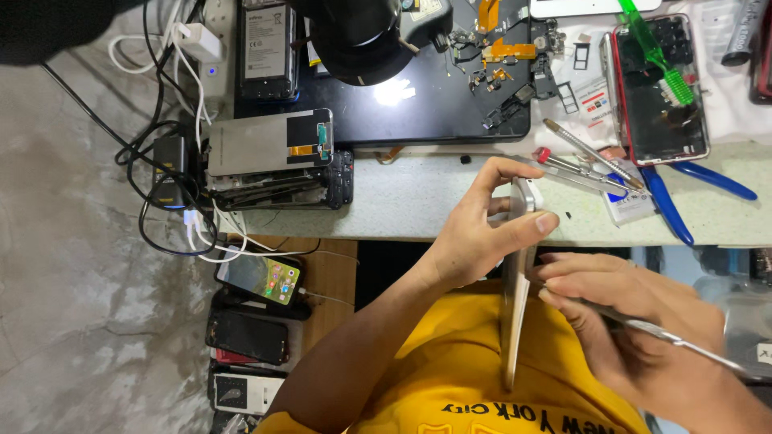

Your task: The person uses a metal prying tool to carefully separate the screen assembly from the back housing of a white tablet. They work along the edges to release clips, then lift the screen to reveal the internal battery and components.

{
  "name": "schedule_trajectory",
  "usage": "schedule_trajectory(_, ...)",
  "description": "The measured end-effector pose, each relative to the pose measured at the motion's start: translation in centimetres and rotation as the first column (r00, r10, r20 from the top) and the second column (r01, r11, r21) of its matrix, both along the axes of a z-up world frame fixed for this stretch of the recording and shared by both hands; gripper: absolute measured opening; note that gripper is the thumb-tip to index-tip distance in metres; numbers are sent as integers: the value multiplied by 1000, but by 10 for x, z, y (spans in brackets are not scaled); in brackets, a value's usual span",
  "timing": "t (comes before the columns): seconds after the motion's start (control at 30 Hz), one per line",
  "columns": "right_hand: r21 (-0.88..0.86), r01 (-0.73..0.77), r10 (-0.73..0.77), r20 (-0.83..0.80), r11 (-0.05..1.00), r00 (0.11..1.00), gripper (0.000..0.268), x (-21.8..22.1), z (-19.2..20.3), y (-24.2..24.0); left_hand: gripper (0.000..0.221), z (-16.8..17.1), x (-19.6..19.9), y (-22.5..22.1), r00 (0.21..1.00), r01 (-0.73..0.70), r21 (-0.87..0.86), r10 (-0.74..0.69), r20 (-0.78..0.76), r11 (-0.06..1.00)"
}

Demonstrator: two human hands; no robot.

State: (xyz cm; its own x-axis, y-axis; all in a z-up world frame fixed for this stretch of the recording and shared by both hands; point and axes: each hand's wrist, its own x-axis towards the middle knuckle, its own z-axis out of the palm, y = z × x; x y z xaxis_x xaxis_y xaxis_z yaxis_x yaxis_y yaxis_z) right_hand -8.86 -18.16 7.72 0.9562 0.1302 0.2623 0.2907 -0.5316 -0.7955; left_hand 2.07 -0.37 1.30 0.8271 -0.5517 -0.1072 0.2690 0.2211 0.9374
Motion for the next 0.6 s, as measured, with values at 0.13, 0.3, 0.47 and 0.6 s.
schedule_trajectory(0.13,-7,35,-36,-131,999,991,17,-1,8,-4,62,5,0,-2,989,-26,159,2,150,987)
schedule_trajectory(0.3,454,236,-60,-368,859,928,12,5,-15,-8,65,9,2,1,997,0,34,-3,76,999)
schedule_trajectory(0.47,226,188,-122,-276,956,953,11,-5,-20,-3,67,11,3,4,994,10,75,-18,105,997)
schedule_trajectory(0.6,-126,52,-44,64,991,997,13,-22,-3,6,70,14,-3,1,999,17,79,-21,44,997)
